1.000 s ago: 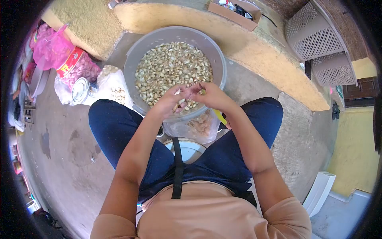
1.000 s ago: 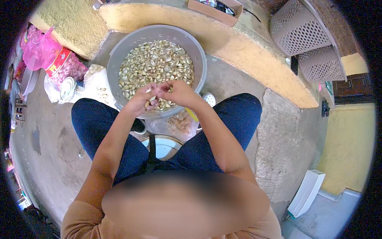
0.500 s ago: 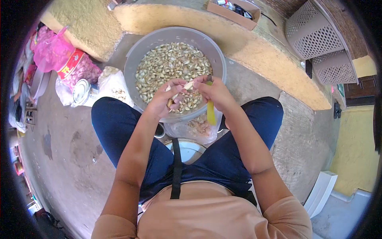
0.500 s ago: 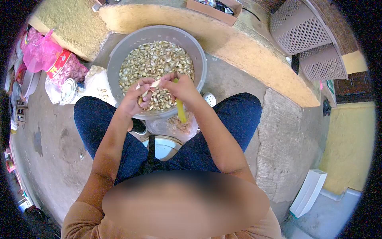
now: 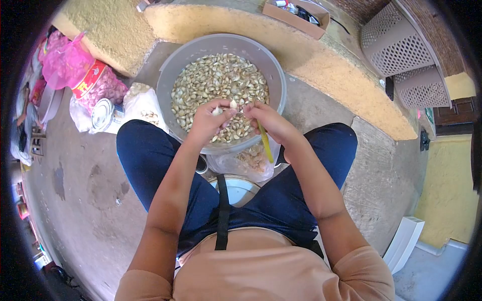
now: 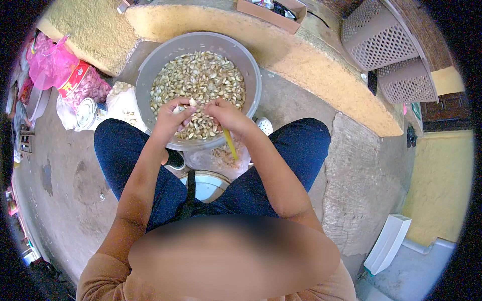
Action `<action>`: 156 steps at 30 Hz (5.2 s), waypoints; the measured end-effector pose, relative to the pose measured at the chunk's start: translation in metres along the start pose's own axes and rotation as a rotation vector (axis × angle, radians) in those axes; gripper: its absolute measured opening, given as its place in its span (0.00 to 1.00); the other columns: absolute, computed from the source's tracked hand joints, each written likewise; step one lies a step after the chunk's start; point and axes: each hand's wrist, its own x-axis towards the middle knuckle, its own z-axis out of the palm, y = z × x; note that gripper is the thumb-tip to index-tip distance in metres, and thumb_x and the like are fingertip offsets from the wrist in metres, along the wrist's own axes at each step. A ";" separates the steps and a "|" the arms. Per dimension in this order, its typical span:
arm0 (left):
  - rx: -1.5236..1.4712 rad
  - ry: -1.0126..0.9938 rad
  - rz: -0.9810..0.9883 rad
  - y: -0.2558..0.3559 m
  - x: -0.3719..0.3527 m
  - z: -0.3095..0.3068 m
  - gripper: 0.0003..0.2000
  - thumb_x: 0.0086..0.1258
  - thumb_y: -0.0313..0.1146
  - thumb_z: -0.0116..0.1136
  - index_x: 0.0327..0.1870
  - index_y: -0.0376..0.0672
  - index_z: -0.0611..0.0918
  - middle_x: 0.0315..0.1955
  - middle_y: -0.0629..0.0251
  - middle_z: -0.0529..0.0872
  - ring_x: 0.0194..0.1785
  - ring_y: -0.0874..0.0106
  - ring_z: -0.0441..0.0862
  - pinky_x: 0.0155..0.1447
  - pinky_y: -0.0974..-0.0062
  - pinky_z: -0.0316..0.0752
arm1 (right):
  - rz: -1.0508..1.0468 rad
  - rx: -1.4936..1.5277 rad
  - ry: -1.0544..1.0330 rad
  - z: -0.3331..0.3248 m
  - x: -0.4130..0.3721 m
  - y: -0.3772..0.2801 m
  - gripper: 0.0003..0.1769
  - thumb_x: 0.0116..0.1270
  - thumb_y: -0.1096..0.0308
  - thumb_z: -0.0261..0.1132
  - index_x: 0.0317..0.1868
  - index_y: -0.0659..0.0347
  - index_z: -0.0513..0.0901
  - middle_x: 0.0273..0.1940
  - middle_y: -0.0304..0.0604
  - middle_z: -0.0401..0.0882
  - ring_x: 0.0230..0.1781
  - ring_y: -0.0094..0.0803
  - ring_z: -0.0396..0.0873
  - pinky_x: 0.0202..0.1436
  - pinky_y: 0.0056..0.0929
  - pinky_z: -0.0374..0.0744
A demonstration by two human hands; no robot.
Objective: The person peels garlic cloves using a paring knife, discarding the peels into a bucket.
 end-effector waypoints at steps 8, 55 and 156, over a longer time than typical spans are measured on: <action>0.164 -0.035 0.127 -0.002 -0.001 -0.001 0.06 0.57 0.28 0.59 0.35 0.39 0.79 0.21 0.71 0.78 0.17 0.87 0.68 0.17 0.89 0.59 | -0.163 -0.392 -0.109 -0.005 -0.004 -0.002 0.19 0.61 0.54 0.57 0.34 0.65 0.71 0.20 0.36 0.71 0.20 0.24 0.73 0.22 0.24 0.70; -0.325 -0.173 -0.259 -0.002 0.003 0.000 0.11 0.62 0.35 0.53 0.39 0.37 0.74 0.20 0.71 0.72 0.17 0.84 0.65 0.13 0.90 0.54 | -0.398 -0.979 0.114 0.007 -0.007 -0.007 0.22 0.63 0.52 0.52 0.30 0.67 0.72 0.26 0.59 0.74 0.30 0.54 0.74 0.34 0.43 0.70; 0.150 -0.138 -0.122 -0.006 0.002 -0.005 0.10 0.57 0.29 0.55 0.39 0.39 0.79 0.19 0.71 0.77 0.16 0.85 0.68 0.16 0.88 0.59 | 0.050 -0.389 0.022 -0.017 0.021 0.022 0.13 0.51 0.62 0.64 0.33 0.63 0.80 0.26 0.44 0.79 0.16 0.28 0.71 0.18 0.26 0.70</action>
